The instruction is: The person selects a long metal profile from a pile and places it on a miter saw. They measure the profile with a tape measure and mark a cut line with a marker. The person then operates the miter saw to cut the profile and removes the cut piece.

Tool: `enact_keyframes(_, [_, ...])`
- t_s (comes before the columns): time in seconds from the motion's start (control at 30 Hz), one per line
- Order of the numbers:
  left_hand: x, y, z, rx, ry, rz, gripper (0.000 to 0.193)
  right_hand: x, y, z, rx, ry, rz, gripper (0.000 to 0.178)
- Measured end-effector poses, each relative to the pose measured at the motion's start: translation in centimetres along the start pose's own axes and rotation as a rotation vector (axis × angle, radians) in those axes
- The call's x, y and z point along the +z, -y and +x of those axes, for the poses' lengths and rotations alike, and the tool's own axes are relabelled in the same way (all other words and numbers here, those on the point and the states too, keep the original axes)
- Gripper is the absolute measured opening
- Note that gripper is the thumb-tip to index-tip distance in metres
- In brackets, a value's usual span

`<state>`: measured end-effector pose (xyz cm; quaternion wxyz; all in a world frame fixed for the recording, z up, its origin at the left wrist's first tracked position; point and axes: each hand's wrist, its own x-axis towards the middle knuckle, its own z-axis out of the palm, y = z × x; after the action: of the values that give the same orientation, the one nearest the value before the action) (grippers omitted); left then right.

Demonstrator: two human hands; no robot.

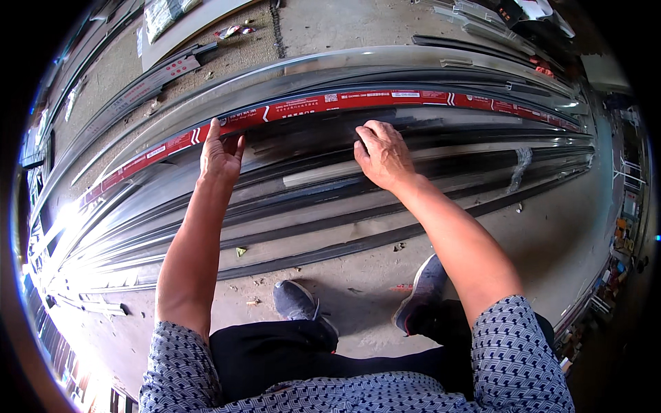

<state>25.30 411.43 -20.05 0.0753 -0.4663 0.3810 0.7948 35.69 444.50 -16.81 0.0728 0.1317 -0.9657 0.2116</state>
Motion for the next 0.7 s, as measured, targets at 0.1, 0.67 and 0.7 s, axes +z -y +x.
enact_keyframes(0.1, [-0.1, -0.3, -0.4, -0.025, 0.108, -0.137, 0.045, 0.0, 0.2, 0.3, 0.01, 0.007, -0.007, 0.028])
enact_keyframes(0.67, [1.5, -0.8, -0.8, -0.007, 0.101, -0.22, 0.038, 0.8, 1.6, 0.9, 0.007, 0.058, -0.014, 0.032])
enact_keyframes(0.7, [1.0, -0.6, -0.3, -0.003, 0.154, -0.217, 0.036, 0.6, 1.1, 0.9, 0.011, 0.057, -0.026, 0.032])
